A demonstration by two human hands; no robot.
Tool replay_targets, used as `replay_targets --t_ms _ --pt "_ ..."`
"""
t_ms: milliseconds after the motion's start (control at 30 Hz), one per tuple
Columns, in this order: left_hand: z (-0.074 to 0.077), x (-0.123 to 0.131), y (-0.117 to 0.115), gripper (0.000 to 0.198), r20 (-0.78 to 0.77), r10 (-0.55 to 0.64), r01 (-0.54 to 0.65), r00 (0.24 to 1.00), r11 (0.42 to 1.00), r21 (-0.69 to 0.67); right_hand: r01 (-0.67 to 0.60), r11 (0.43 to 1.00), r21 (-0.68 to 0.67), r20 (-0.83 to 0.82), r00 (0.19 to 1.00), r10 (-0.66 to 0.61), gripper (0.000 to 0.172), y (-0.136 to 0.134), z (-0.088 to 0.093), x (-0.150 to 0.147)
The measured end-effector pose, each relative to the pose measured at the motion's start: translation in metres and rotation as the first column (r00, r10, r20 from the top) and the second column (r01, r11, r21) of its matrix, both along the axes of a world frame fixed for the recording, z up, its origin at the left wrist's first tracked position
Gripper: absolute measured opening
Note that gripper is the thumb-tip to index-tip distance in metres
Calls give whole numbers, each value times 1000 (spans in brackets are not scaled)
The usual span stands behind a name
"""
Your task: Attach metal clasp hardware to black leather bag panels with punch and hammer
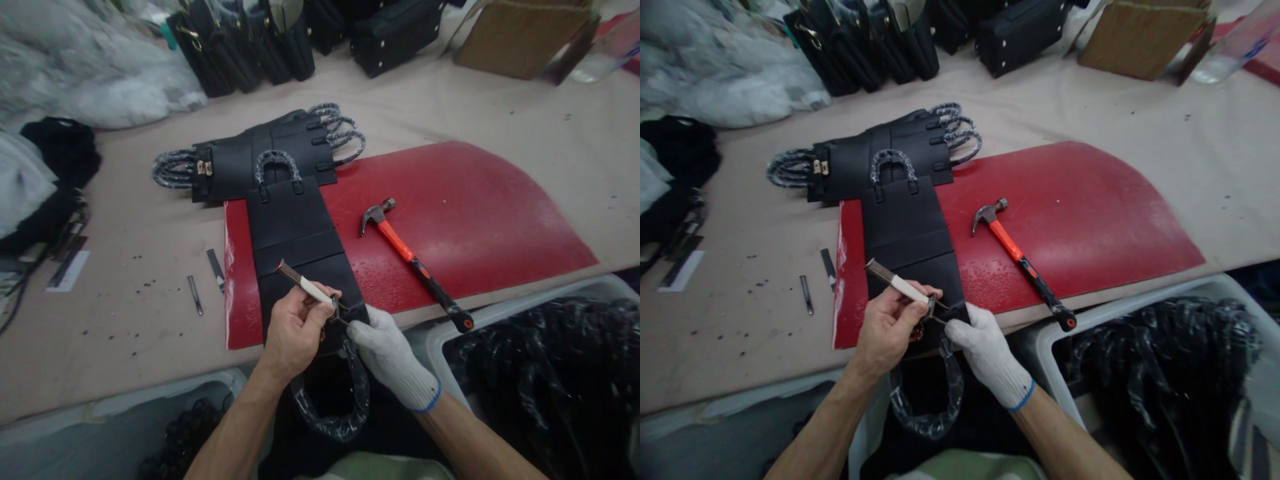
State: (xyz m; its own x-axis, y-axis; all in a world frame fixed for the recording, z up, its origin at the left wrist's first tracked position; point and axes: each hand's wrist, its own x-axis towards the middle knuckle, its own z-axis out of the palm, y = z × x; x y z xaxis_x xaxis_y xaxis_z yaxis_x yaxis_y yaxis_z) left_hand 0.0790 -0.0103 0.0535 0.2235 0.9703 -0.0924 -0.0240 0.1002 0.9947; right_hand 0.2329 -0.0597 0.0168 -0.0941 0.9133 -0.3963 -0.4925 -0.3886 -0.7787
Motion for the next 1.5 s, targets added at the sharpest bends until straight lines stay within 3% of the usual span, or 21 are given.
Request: replay_targets --t_ms 133,300,433,633,900,1000,1067,1133,1233,1300,1367,1433,1500 --pt "2 1 5 13 -115 0 7 993 998 68 -65 997 44 108 992 60 28 6 8 6" --pt "-2 3 23 14 -194 -20 36 981 996 78 -180 980 82 84 981 173 35 17 16 15" --pt "-8 7 36 14 -220 -20 40 975 995 88 -124 987 -103 129 982 137 27 22 14 11" --pt "-16 12 39 15 -256 4 26 967 993 114 -25 988 -154 185 981 54 29 19 9 0" --pt "-29 14 25 18 -402 58 65 914 957 284 -267 900 -345 348 854 387 30 3 20 27" --pt "-33 13 21 17 -417 89 68 905 936 346 -212 926 -313 444 829 340 29 -11 25 44" --pt "-34 12 20 17 -419 97 78 903 921 382 -88 970 -227 564 801 204 32 -19 29 58" --pt "-34 12 19 17 -426 106 88 898 908 410 68 992 -105 734 679 31 36 -24 34 74" --pt "-34 13 17 16 -454 115 111 883 891 441 197 973 121 938 298 -177 37 -25 40 100" --pt "-33 14 16 15 -474 120 122 872 885 449 144 956 254 963 52 -264 41 -21 42 115" --pt "-33 15 15 14 -488 128 128 864 880 457 18 956 293 948 -137 -288 45 -15 39 127" --pt "-34 16 14 14 -496 139 130 857 873 469 -100 972 211 935 -269 -230 49 -7 33 134" --pt "-35 17 13 15 -500 143 137 854 865 482 -171 983 68 931 -343 -124 50 2 29 137"
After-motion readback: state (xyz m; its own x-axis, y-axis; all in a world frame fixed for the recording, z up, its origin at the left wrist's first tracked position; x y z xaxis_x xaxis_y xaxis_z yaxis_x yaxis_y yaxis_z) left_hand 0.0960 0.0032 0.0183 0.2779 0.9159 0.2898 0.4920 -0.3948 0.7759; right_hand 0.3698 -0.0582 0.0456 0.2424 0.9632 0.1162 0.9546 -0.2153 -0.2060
